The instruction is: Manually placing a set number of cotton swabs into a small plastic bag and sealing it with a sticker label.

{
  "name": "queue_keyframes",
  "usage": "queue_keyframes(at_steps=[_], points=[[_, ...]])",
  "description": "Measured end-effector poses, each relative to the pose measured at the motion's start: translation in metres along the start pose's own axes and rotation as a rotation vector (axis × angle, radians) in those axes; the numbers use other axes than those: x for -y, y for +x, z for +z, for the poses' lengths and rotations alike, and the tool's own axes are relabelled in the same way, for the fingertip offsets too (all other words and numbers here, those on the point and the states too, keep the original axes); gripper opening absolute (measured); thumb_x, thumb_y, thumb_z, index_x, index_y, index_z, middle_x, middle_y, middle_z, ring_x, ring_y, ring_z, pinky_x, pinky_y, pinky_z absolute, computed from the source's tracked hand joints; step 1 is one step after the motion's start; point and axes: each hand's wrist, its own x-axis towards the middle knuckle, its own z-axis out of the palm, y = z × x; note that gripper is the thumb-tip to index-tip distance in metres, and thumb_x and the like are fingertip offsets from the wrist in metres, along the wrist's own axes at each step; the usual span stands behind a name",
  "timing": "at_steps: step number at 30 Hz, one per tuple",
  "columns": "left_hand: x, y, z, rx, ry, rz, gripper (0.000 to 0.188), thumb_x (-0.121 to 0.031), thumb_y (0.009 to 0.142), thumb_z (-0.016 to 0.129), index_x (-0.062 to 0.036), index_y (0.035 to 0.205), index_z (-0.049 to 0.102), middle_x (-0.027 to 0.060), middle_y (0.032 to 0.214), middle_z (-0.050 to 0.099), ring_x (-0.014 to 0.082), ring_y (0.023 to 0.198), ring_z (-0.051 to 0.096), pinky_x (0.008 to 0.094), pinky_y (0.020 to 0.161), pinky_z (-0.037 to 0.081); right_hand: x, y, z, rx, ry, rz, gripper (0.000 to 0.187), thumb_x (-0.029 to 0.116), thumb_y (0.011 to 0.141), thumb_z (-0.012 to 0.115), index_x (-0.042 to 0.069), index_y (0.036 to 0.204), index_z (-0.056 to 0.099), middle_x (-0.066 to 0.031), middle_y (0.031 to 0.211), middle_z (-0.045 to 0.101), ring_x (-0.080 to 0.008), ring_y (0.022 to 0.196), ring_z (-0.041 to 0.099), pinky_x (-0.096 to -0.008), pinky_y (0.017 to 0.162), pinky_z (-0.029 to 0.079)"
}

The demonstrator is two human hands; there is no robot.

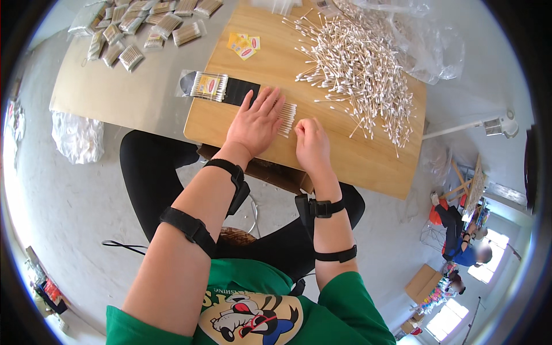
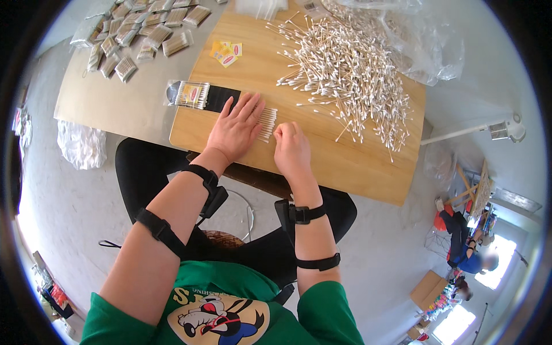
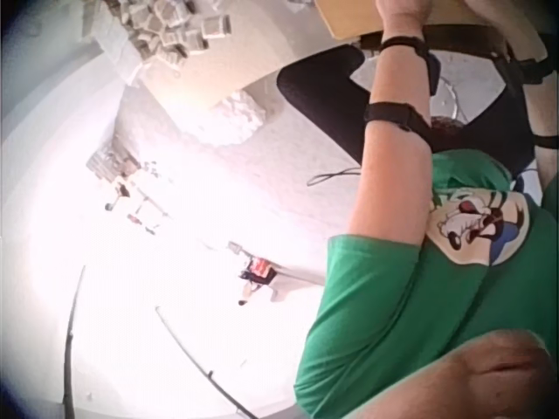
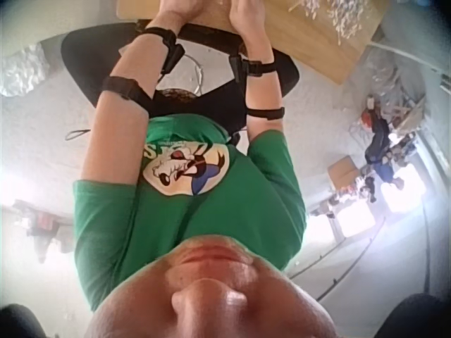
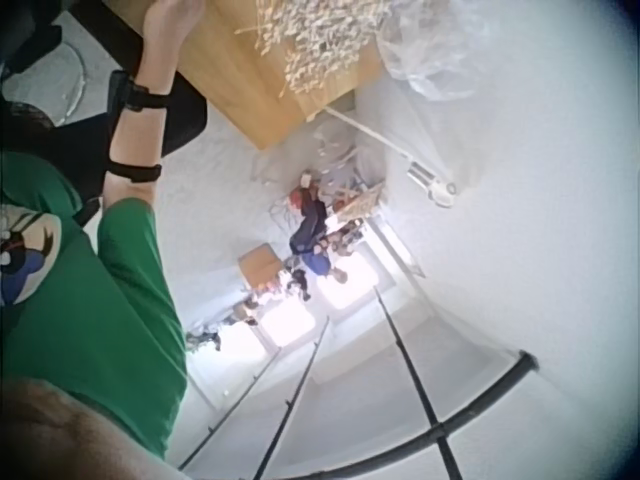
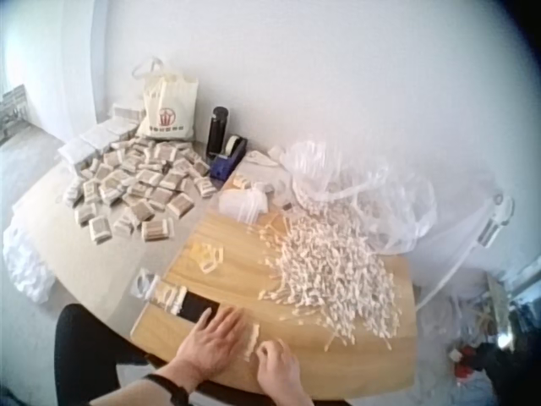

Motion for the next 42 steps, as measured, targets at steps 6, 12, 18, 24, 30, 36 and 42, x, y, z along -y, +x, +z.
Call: queue_keyframes(at_steps=[6, 12, 18, 24, 30, 36, 42], points=[[0.0, 0.002, 0.003, -0.014, -0.013, 0.001, 0.053, -0.036, 0.103, 0.039, -0.0106, 0.149, 0.04, 0.0045, 0.158, 0.033, 0.0194, 0.148, 0.025, 0.0448, 0.122, 0.016, 0.006, -0.006, -0.002, -0.004, -0.007, -0.043, 0.007, 0.005, 0.088, 0.06, 0.006, 0.091, 0.054, -0.013, 0.087, 0.059, -0.0376, 0.078, 0.06, -0.0465, 0.065, 0.048], [0.001, -0.001, 0.001, -0.031, -0.026, 0.003, 0.052, -0.034, 0.103, 0.04, -0.0105, 0.149, 0.039, 0.0047, 0.158, 0.033, 0.02, 0.147, 0.027, 0.0447, 0.121, 0.018, 0.04, -0.068, -0.017, 0.242, 0.112, -0.02, 0.008, 0.004, 0.088, 0.059, 0.006, 0.092, 0.054, -0.0146, 0.087, 0.058, -0.0384, 0.078, 0.061, -0.046, 0.065, 0.048], [0.0, 0.0, 0.0, -0.01, 0.0, 0.003, 0.051, -0.034, 0.104, 0.038, -0.0105, 0.149, 0.04, 0.0049, 0.158, 0.033, 0.02, 0.148, 0.026, 0.0443, 0.122, 0.017, 0.037, -0.111, -0.009, 0.287, 0.148, 0.124, 0.009, 0.002, 0.088, 0.058, 0.004, 0.097, 0.055, -0.0158, 0.088, 0.059, -0.0394, 0.081, 0.062, -0.0454, 0.068, 0.05], [-0.001, 0.002, 0.001, -0.041, -0.019, 0.012, 0.051, -0.032, 0.103, 0.041, -0.0097, 0.148, 0.04, 0.0055, 0.157, 0.035, 0.0213, 0.146, 0.029, 0.0455, 0.12, 0.02, 0.042, -0.106, -0.021, 0.03, 0.199, 0.265, 0.014, -0.002, 0.086, 0.063, 0.003, 0.099, 0.058, -0.016, 0.09, 0.062, -0.0389, 0.081, 0.062, -0.0438, 0.067, 0.051], [0.001, 0.001, 0.001, -0.054, -0.021, 0.009, 0.051, -0.032, 0.102, 0.042, -0.0104, 0.148, 0.041, 0.0057, 0.156, 0.036, 0.0213, 0.147, 0.028, 0.0455, 0.12, 0.021, 0.026, -0.103, -0.024, -0.085, 0.155, 0.103, 0.02, -0.006, 0.084, 0.064, 0.001, 0.102, 0.06, -0.0136, 0.09, 0.062, -0.0298, 0.074, 0.062, -0.0355, 0.065, 0.05], [0.001, 0.0, 0.003, -0.043, -0.025, 0.001, 0.051, -0.034, 0.103, 0.04, -0.0108, 0.148, 0.042, 0.0054, 0.157, 0.035, 0.0207, 0.147, 0.027, 0.0452, 0.121, 0.019, 0.031, -0.062, -0.017, -0.133, 0.264, 0.09, 0.011, -0.006, 0.086, 0.059, 0.0, 0.095, 0.063, -0.0132, 0.087, 0.063, -0.0296, 0.077, 0.062, -0.0356, 0.066, 0.05], [0.0, 0.001, 0.003, -0.008, -0.016, -0.002, 0.052, -0.035, 0.103, 0.038, -0.011, 0.149, 0.041, 0.0051, 0.158, 0.033, 0.02, 0.148, 0.026, 0.0451, 0.122, 0.016, 0.009, -0.009, 0.011, -0.218, 0.293, 0.001, 0.013, -0.006, 0.082, 0.057, 0.002, 0.087, 0.066, -0.0113, 0.084, 0.064, -0.0305, 0.076, 0.062, -0.0383, 0.065, 0.05]])
